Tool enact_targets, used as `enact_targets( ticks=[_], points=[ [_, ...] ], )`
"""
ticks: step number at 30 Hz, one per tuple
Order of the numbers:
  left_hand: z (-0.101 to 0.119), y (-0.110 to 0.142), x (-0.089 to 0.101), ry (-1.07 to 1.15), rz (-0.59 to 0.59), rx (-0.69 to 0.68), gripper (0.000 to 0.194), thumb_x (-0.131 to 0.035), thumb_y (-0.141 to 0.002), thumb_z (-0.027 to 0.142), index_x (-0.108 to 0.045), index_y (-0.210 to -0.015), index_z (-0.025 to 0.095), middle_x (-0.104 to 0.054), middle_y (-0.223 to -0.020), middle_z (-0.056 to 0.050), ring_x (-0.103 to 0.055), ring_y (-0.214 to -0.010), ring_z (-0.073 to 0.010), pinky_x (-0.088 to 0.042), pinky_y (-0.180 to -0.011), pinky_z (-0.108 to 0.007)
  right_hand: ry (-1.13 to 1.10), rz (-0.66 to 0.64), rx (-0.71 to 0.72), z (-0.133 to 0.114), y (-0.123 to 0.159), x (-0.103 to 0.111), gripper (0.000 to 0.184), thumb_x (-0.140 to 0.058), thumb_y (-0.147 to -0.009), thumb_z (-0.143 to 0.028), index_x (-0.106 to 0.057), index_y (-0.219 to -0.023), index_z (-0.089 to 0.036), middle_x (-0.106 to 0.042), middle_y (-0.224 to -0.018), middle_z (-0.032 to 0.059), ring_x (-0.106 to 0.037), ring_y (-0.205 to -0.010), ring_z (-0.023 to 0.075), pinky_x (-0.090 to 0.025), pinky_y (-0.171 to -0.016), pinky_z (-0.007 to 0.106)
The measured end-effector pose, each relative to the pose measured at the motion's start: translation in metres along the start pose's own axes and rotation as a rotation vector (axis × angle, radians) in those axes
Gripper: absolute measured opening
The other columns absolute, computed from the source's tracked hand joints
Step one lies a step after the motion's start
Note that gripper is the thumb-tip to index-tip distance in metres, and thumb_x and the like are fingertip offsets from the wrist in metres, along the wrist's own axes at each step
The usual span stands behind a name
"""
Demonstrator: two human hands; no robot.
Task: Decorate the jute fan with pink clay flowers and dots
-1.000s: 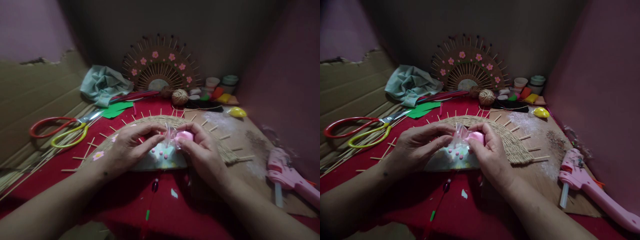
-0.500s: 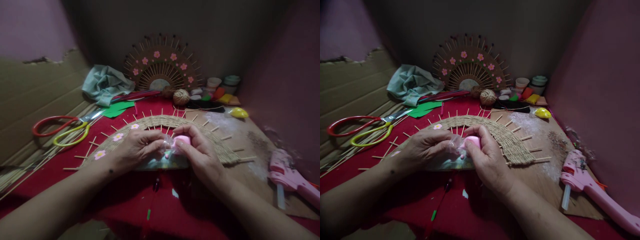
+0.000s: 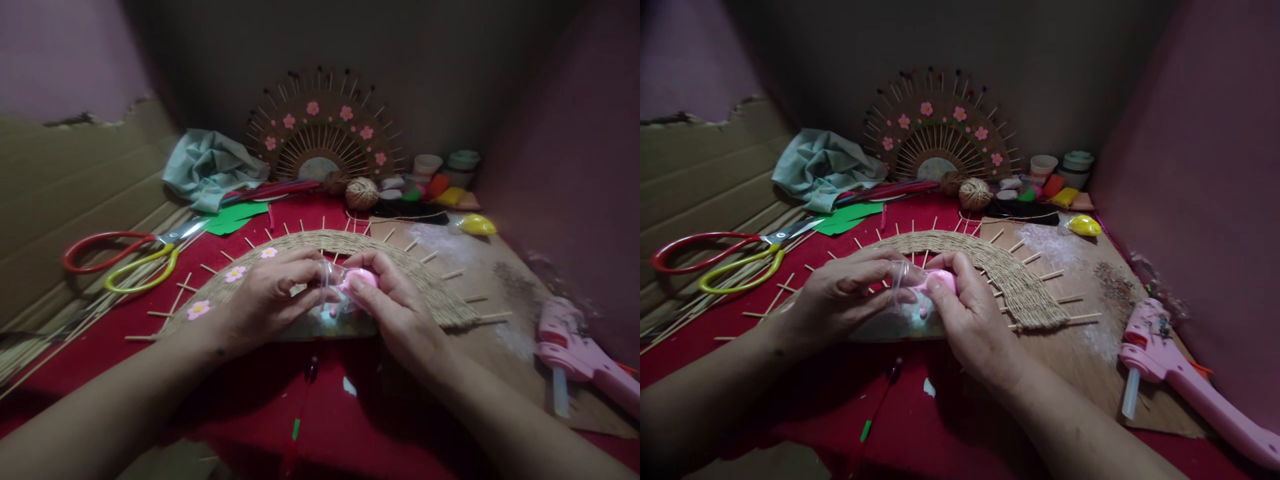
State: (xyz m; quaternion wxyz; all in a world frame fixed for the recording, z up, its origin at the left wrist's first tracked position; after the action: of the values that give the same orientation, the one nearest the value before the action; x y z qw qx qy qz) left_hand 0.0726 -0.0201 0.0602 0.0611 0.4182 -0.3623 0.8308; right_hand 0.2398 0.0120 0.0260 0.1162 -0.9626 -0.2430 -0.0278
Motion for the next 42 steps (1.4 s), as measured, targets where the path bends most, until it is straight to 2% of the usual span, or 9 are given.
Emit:
enact_targets(
  ticks=[8, 14, 17, 21, 23, 25, 30, 37, 42],
  points=[
    [0.005, 0.003, -0.006, -0.187, 0.121, -0.158, 0.007, -0.062, -0.082, 0.013, -0.062, -0.088, 0.016, -0.066, -0.082, -0.002, -0.062, -0.075, -0.0102, -0.05, -0.068, -0.02, -0.028, -0.068, -0.021, -0.001, 0.0, -0.003, 0.013, -0.047, -0.092, -0.033, -0.05, -0.099, -0.022, -0.053, -0.08, -0.0018, -0.048, -0.069, 0.0115, -0.039, -0.063, 0.028],
    [0.012, 0.002, -0.005, -0.211, 0.076, -0.133, 0.005, -0.058, -0.083, 0.013, -0.062, -0.081, 0.016, -0.064, -0.078, -0.003, -0.059, -0.07, -0.011, -0.047, -0.062, -0.021, -0.039, -0.106, 0.01, -0.005, 0.001, -0.005, 0.014, -0.048, -0.092, -0.033, -0.05, -0.097, -0.021, -0.054, -0.088, 0.0001, -0.048, -0.074, 0.0113, -0.04, -0.065, 0.027],
    [0.011, -0.001, -0.001, -0.023, 0.013, -0.016, 0.005, -0.06, -0.082, 0.013, -0.062, -0.078, 0.016, -0.063, -0.079, -0.003, -0.059, -0.073, -0.0117, -0.047, -0.065, -0.022, -0.181, -0.139, -0.033, -0.004, 0.0, -0.006, 0.013, -0.052, -0.089, -0.032, -0.052, -0.095, -0.021, -0.051, -0.076, -0.0031, -0.044, -0.064, 0.0091, -0.037, -0.058, 0.024],
    [0.004, -0.004, 0.008, 0.474, -0.061, 0.288, 0.01, -0.065, -0.08, 0.018, -0.063, -0.07, 0.016, -0.06, -0.079, -0.001, -0.057, -0.075, -0.0108, -0.048, -0.068, -0.022, -0.339, -0.066, -0.075, 0.0, -0.004, -0.003, 0.013, -0.057, -0.085, -0.03, -0.053, -0.095, -0.023, -0.05, -0.067, -0.0052, -0.044, -0.055, 0.0082, -0.035, -0.051, 0.023],
    [-0.001, -0.004, 0.013, 0.674, -0.03, 0.383, 0.013, -0.068, -0.077, 0.019, -0.063, -0.066, 0.016, -0.058, -0.082, -0.002, -0.056, -0.078, -0.0112, -0.048, -0.068, -0.022, -0.363, 0.05, -0.079, 0.003, -0.008, 0.002, 0.012, -0.059, -0.083, -0.028, -0.054, -0.093, -0.023, -0.05, -0.065, -0.0057, -0.043, -0.052, 0.0076, -0.033, -0.049, 0.023],
    [-0.007, -0.004, 0.018, 0.745, 0.049, 0.459, 0.011, -0.07, -0.075, 0.018, -0.065, -0.065, 0.015, -0.058, -0.084, -0.003, -0.056, -0.079, -0.0117, -0.049, -0.066, -0.021, -0.411, 0.148, -0.085, 0.007, -0.011, 0.008, 0.011, -0.06, -0.081, -0.025, -0.054, -0.09, -0.023, -0.049, -0.062, -0.0063, -0.042, -0.05, 0.0072, -0.032, -0.048, 0.023],
    [-0.021, -0.003, 0.015, 0.871, 0.105, 0.691, 0.005, -0.071, -0.074, 0.02, -0.071, -0.072, 0.015, -0.064, -0.069, -0.003, -0.057, -0.062, -0.0095, -0.047, -0.053, -0.019, -0.504, 0.168, -0.096, 0.013, -0.014, 0.01, 0.012, -0.062, -0.079, -0.025, -0.054, -0.088, -0.022, -0.05, -0.061, -0.0055, -0.043, -0.05, 0.0081, -0.032, -0.049, 0.024],
    [-0.017, -0.004, 0.011, 1.015, 0.082, 0.775, 0.007, -0.072, -0.072, 0.019, -0.072, -0.072, 0.012, -0.069, -0.064, -0.006, -0.06, -0.051, -0.01, -0.047, -0.044, -0.018, -0.56, 0.209, -0.153, 0.01, -0.012, 0.007, 0.018, -0.067, -0.073, -0.025, -0.054, -0.085, -0.021, -0.05, -0.062, -0.0051, -0.042, -0.049, 0.008, -0.033, -0.048, 0.024],
    [-0.013, -0.006, 0.01, 1.137, 0.119, 0.776, 0.015, -0.073, -0.064, 0.01, -0.06, -0.058, 0.011, -0.072, -0.069, -0.006, -0.064, -0.051, -0.0129, -0.048, -0.037, -0.018, -0.528, 0.202, -0.137, 0.011, -0.013, 0.008, 0.017, -0.066, -0.074, -0.026, -0.055, -0.085, -0.02, -0.052, -0.064, -0.0044, -0.044, -0.05, 0.0085, -0.034, -0.048, 0.024]
  ],
)
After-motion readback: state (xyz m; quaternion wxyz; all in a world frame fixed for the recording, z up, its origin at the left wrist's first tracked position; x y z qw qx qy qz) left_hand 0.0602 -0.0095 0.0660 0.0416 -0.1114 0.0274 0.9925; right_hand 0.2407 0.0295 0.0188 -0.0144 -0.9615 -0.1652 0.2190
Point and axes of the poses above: each hand's wrist, its own y-axis away from the middle knuckle, its own x-axis out of the back of the hand, z = x × y, the point moved 2 cm from there along -y, towards the middle knuckle
